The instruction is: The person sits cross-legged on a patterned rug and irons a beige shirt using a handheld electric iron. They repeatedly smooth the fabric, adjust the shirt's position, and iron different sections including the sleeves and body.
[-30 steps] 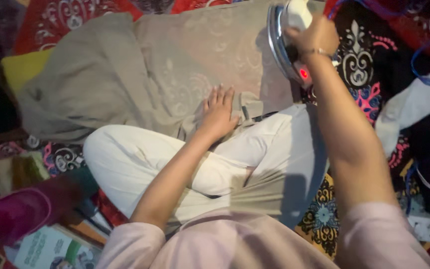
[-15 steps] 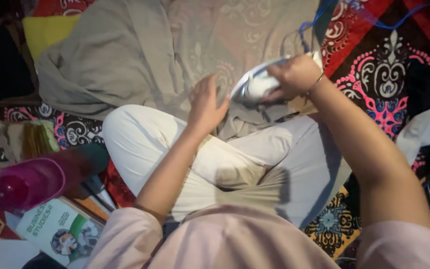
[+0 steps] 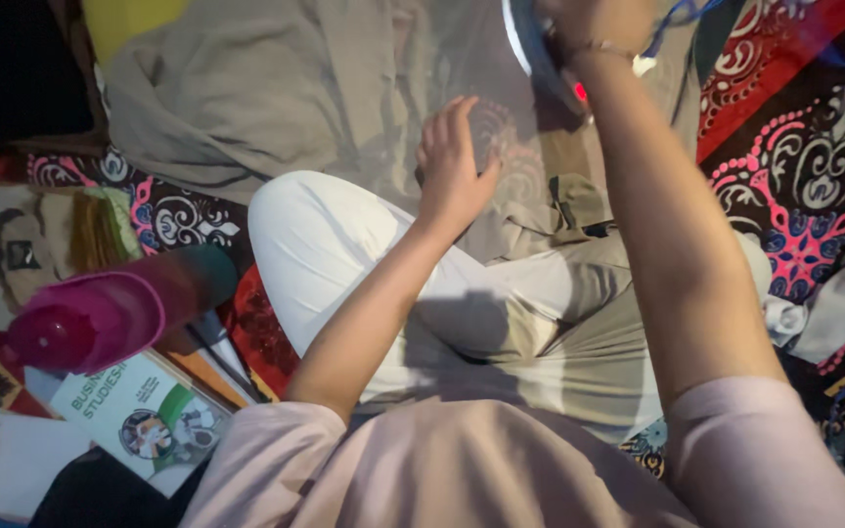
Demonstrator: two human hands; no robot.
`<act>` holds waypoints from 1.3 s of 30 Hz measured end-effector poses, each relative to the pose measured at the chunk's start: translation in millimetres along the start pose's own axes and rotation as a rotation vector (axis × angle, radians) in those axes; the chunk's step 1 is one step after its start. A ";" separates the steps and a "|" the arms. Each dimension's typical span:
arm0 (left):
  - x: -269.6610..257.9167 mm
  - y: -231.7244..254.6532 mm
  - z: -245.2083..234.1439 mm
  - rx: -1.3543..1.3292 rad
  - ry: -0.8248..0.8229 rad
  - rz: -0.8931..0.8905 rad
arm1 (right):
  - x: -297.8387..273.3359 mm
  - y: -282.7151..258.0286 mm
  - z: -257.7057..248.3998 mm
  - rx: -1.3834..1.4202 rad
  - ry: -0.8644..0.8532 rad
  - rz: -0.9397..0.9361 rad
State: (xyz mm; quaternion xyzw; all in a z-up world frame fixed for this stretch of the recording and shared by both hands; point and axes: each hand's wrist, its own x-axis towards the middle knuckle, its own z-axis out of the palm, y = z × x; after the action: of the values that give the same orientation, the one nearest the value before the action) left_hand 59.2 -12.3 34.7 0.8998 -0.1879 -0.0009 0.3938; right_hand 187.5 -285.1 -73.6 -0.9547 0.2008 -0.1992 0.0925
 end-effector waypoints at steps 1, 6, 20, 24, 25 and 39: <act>-0.7 0.8 0.8 -0.033 0.032 -0.005 | -10.8 -10.4 -16.3 0.041 -0.174 0.064; 2.3 5.9 -5.0 -0.047 0.119 0.015 | -80.9 -67.7 -114.9 0.187 -0.385 -0.163; -56.4 45.2 27.4 -0.022 -0.018 0.249 | -115.7 79.0 -158.8 -0.089 -0.264 -0.177; -86.9 106.5 66.7 -0.172 -0.291 0.496 | -108.9 142.5 -156.0 -0.082 -0.099 0.077; -93.8 125.4 77.6 -0.162 -0.340 0.560 | -115.3 155.3 -161.0 -0.074 -0.127 0.117; -94.7 175.2 137.2 -0.115 -0.364 0.610 | -198.0 268.7 -218.7 0.301 -0.056 0.558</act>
State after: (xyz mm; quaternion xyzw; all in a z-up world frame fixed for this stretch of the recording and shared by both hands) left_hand -108.5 -185.9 50.4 0.7638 -0.5144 -0.0540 0.3862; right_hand -163.2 -465.5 -12.9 -0.8434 0.4207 -0.1674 0.2892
